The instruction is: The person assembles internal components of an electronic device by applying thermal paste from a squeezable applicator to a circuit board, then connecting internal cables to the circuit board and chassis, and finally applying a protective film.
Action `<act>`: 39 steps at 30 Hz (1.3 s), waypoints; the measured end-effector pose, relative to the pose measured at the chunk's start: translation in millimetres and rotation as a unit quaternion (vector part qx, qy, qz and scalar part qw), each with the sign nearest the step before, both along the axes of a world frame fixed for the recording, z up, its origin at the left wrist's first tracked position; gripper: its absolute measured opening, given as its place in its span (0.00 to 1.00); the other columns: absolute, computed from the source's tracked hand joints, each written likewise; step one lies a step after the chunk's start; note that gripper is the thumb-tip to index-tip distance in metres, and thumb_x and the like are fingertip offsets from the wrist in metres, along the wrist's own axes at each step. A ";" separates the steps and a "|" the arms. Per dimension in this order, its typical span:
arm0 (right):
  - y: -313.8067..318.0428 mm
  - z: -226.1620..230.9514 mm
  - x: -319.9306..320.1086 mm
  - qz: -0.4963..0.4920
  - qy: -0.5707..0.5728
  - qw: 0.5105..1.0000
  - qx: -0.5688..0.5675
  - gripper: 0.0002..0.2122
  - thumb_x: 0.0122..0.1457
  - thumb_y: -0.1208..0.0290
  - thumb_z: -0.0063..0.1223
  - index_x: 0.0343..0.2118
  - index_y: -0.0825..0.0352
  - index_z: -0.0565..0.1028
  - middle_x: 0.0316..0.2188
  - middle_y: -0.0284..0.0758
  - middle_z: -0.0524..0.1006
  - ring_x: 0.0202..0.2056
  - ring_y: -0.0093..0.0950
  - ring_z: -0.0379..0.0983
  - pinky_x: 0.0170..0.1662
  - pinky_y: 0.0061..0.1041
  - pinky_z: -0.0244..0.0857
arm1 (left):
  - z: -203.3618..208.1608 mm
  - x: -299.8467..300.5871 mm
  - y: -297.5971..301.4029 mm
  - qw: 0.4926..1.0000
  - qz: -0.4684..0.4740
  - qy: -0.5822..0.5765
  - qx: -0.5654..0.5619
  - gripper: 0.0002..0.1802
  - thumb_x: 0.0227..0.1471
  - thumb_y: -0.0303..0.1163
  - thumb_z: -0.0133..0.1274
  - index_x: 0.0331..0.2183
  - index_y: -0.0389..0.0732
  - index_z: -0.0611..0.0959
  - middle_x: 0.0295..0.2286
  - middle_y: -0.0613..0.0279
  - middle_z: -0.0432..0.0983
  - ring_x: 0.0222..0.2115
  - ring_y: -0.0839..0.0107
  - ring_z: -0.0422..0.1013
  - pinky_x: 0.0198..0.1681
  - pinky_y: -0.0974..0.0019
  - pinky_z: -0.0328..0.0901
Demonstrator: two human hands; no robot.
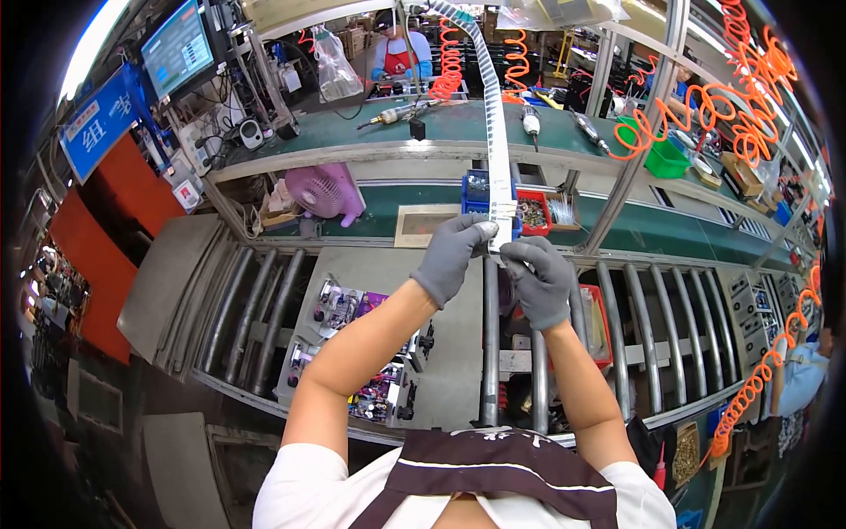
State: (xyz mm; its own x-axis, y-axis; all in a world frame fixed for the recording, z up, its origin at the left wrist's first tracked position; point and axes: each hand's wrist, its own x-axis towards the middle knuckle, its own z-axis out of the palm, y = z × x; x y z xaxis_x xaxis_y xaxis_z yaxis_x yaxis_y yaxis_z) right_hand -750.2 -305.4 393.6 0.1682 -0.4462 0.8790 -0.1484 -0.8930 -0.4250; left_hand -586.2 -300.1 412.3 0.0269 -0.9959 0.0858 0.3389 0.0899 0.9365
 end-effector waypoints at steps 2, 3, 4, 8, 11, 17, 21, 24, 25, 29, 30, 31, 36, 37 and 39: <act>-1.0 -4.2 -3.2 0.063 -0.014 0.996 0.059 0.10 0.48 0.86 0.55 0.34 0.68 0.77 0.33 0.34 0.76 0.33 0.23 0.74 0.35 0.20 0.67 | 0.8 -2.8 0.9 1.000 0.011 -0.009 -0.015 0.07 0.52 0.29 0.54 0.33 0.38 0.81 0.28 0.68 0.77 0.29 0.80 0.70 0.36 0.75 0.65; -0.4 -5.0 -4.8 0.063 -0.010 0.996 0.061 0.10 0.48 0.86 0.55 0.34 0.68 0.77 0.33 0.34 0.76 0.33 0.23 0.74 0.35 0.20 0.67 | 0.4 -3.3 1.0 0.999 0.020 -0.020 -0.031 0.06 0.52 0.28 0.54 0.33 0.37 0.82 0.28 0.68 0.77 0.30 0.80 0.70 0.36 0.75 0.65; 0.5 -4.4 -5.3 0.124 -0.042 0.984 0.117 0.12 0.48 0.86 0.55 0.36 0.67 0.76 0.37 0.35 0.75 0.36 0.24 0.73 0.38 0.22 0.67 | -0.1 -1.5 0.2 0.999 0.022 -0.017 -0.030 0.06 0.52 0.28 0.54 0.33 0.37 0.82 0.28 0.68 0.77 0.30 0.80 0.70 0.36 0.75 0.65; -0.4 5.9 3.7 0.140 -0.104 0.971 0.166 0.20 0.47 0.87 0.53 0.46 0.67 0.74 0.48 0.36 0.68 0.46 0.24 0.68 0.49 0.24 0.64 | -2.0 3.2 -0.7 0.998 0.041 -0.009 -0.049 0.07 0.53 0.28 0.54 0.33 0.36 0.82 0.28 0.67 0.77 0.30 0.79 0.71 0.37 0.74 0.66; -1.3 13.9 7.6 0.151 -0.072 0.966 0.195 0.26 0.46 0.88 0.52 0.52 0.67 0.70 0.47 0.35 0.68 0.48 0.24 0.66 0.52 0.24 0.61 | -4.3 2.2 -0.1 0.998 0.036 -0.006 -0.050 0.07 0.53 0.28 0.53 0.35 0.36 0.82 0.29 0.67 0.77 0.31 0.79 0.71 0.37 0.74 0.66; -15.1 0.5 15.8 0.136 -0.077 0.974 0.166 0.26 0.47 0.90 0.52 0.52 0.67 0.70 0.41 0.33 0.71 0.41 0.21 0.68 0.45 0.20 0.63 | -13.1 4.8 -0.7 0.998 -0.014 0.004 -0.056 0.10 0.55 0.30 0.53 0.38 0.36 0.80 0.33 0.66 0.77 0.32 0.79 0.70 0.39 0.73 0.65; -14.7 -4.6 17.5 0.121 -0.109 0.971 0.174 0.23 0.49 0.89 0.53 0.50 0.67 0.71 0.37 0.32 0.72 0.37 0.20 0.70 0.41 0.18 0.64 | -20.5 9.5 -5.4 0.999 -0.037 -0.011 -0.037 0.09 0.54 0.30 0.53 0.37 0.37 0.80 0.31 0.67 0.76 0.32 0.80 0.70 0.39 0.74 0.65; -13.6 -6.9 13.7 0.109 -0.103 0.976 0.157 0.20 0.49 0.89 0.53 0.47 0.68 0.73 0.36 0.32 0.72 0.35 0.19 0.70 0.41 0.17 0.64 | -19.5 7.1 -7.3 0.999 -0.040 0.006 -0.031 0.08 0.54 0.30 0.53 0.37 0.38 0.80 0.31 0.67 0.77 0.32 0.79 0.70 0.39 0.73 0.65; -13.0 -7.8 12.0 0.104 -0.098 0.980 0.138 0.19 0.49 0.89 0.53 0.46 0.69 0.73 0.35 0.32 0.72 0.35 0.19 0.70 0.41 0.17 0.64 | -18.8 5.5 -6.5 0.999 -0.042 0.005 -0.029 0.08 0.54 0.30 0.53 0.37 0.38 0.80 0.31 0.67 0.77 0.32 0.79 0.70 0.39 0.73 0.65; -9.4 -7.2 8.2 0.095 -0.075 0.986 0.114 0.18 0.50 0.89 0.52 0.45 0.69 0.73 0.35 0.31 0.73 0.36 0.19 0.70 0.41 0.17 0.64 | -21.0 -0.7 -5.4 0.999 -0.033 0.031 -0.015 0.09 0.53 0.29 0.54 0.37 0.37 0.81 0.32 0.67 0.77 0.32 0.79 0.71 0.38 0.74 0.66; -8.1 -8.6 7.9 0.112 -0.105 0.976 0.152 0.18 0.50 0.89 0.52 0.45 0.69 0.73 0.35 0.30 0.73 0.36 0.19 0.70 0.41 0.17 0.64 | -22.6 -2.0 -6.0 0.999 -0.028 0.033 -0.016 0.09 0.53 0.29 0.54 0.37 0.37 0.82 0.32 0.67 0.78 0.32 0.80 0.72 0.38 0.74 0.66; -6.4 -9.6 7.4 0.128 -0.136 0.964 0.190 0.18 0.50 0.89 0.51 0.45 0.69 0.73 0.34 0.30 0.73 0.37 0.18 0.70 0.41 0.17 0.64 | -23.7 -2.1 -6.1 0.999 -0.030 0.033 -0.014 0.09 0.53 0.29 0.54 0.37 0.37 0.82 0.32 0.67 0.78 0.32 0.80 0.72 0.38 0.74 0.66; 2.7 -14.4 1.6 0.133 -0.192 0.940 0.248 0.19 0.49 0.88 0.50 0.46 0.69 0.73 0.35 0.30 0.73 0.37 0.19 0.70 0.42 0.17 0.65 | -28.8 -0.1 -9.6 0.999 -0.037 0.022 -0.023 0.10 0.53 0.28 0.54 0.39 0.37 0.81 0.33 0.66 0.78 0.33 0.80 0.72 0.38 0.73 0.67; 3.2 -16.2 0.6 0.141 -0.234 0.924 0.269 0.20 0.49 0.87 0.51 0.47 0.69 0.73 0.36 0.31 0.73 0.37 0.19 0.70 0.42 0.17 0.65 | -30.1 0.8 -9.8 0.999 -0.037 0.022 -0.024 0.10 0.53 0.28 0.54 0.39 0.37 0.81 0.33 0.66 0.78 0.33 0.80 0.72 0.38 0.73 0.67; 9.1 -15.6 -2.6 0.163 -0.267 0.905 0.290 0.20 0.49 0.87 0.51 0.48 0.69 0.72 0.36 0.31 0.74 0.37 0.19 0.70 0.43 0.17 0.66 | -33.4 3.9 -9.9 0.999 -0.031 0.000 -0.036 0.10 0.52 0.26 0.53 0.39 0.38 0.80 0.33 0.67 0.78 0.33 0.79 0.72 0.38 0.73 0.67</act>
